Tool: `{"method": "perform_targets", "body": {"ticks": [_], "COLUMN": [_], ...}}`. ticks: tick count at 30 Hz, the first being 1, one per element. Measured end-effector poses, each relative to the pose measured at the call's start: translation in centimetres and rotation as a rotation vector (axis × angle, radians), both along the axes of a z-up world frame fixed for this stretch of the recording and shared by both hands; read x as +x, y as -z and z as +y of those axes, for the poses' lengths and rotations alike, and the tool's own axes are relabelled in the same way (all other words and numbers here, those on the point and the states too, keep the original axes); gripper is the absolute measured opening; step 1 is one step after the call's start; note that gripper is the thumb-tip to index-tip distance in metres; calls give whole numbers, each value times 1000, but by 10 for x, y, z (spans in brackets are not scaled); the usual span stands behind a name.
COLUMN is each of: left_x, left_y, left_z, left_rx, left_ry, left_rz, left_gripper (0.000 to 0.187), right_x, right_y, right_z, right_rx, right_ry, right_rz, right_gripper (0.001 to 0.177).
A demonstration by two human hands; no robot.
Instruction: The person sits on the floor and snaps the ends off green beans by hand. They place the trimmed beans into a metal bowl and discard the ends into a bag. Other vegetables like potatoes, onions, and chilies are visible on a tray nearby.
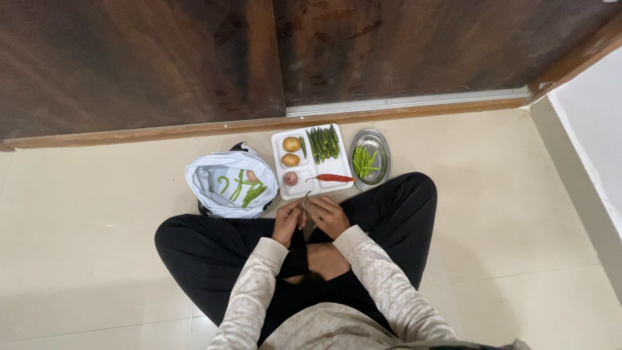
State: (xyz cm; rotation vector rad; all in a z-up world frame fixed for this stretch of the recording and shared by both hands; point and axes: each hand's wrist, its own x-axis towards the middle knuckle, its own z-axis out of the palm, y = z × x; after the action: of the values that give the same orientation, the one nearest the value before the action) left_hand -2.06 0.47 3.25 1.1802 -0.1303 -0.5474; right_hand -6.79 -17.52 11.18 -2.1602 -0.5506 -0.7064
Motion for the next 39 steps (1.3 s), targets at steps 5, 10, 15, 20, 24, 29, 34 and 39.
{"method": "perform_targets", "body": {"ticks": [5,10,15,20,24,29,34,39], "left_x": [-5,2,-2,0,6,2,0,0], "left_y": [-3,-13,-14,-12,-8,-7,-11,-6], "left_z": [-3,-1,-1,-1,5,3,0,1], "left_rx": [53,30,-14,-18,-53,32,-14,25], "left_ry": [82,28,82,69,73,113,124,58], "left_rz": [-33,93,113,74,84,-3,7,-29], "left_gripper": [49,51,45,51,50,42,58,51], "right_x": [8,5,6,9,-1,4,5,1], "right_y": [-3,-4,1,1,-2,-3,-6,-6], "right_z": [0,-1,2,-2,0,2,-2,-1], "right_rx": [40,58,27,86,39,-25,44,-33], "right_ry": [160,145,106,287,182,38,219,-18], "right_rz": [64,56,55,63,-21,8,100,9], "right_gripper": [31,34,32,33,30,31,35,35]}}
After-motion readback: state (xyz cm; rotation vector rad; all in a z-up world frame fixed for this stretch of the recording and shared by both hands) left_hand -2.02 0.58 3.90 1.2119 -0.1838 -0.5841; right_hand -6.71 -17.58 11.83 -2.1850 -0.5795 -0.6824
